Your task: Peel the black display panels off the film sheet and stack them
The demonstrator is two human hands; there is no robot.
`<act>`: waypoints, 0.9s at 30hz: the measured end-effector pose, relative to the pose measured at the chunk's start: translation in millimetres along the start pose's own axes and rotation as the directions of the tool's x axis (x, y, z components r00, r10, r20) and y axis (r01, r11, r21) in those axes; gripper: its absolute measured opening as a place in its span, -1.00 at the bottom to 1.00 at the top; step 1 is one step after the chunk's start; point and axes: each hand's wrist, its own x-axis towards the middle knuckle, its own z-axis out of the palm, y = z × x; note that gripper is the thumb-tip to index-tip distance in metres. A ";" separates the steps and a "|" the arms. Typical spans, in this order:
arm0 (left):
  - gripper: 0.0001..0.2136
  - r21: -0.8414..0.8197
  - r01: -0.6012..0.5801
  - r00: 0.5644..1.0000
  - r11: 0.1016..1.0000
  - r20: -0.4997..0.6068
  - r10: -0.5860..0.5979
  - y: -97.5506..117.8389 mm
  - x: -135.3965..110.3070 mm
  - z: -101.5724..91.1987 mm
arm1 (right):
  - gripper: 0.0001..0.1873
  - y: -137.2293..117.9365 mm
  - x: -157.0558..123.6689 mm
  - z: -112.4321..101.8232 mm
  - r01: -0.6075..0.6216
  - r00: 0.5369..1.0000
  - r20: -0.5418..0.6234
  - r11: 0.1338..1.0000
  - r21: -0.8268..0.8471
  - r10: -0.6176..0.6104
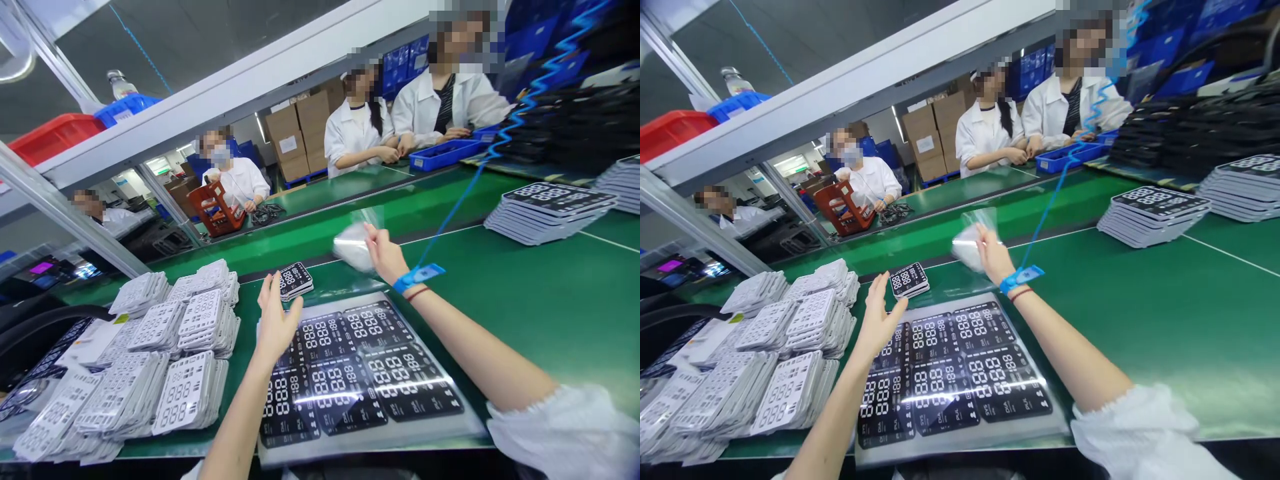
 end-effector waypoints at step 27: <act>-0.77 0.051 -0.993 0.116 0.104 0.512 0.851 22.7 -125.9 44.8 | -0.71 -76.5 -174.7 -79.6 0.472 0.865 0.352 0.817 -0.331 -0.357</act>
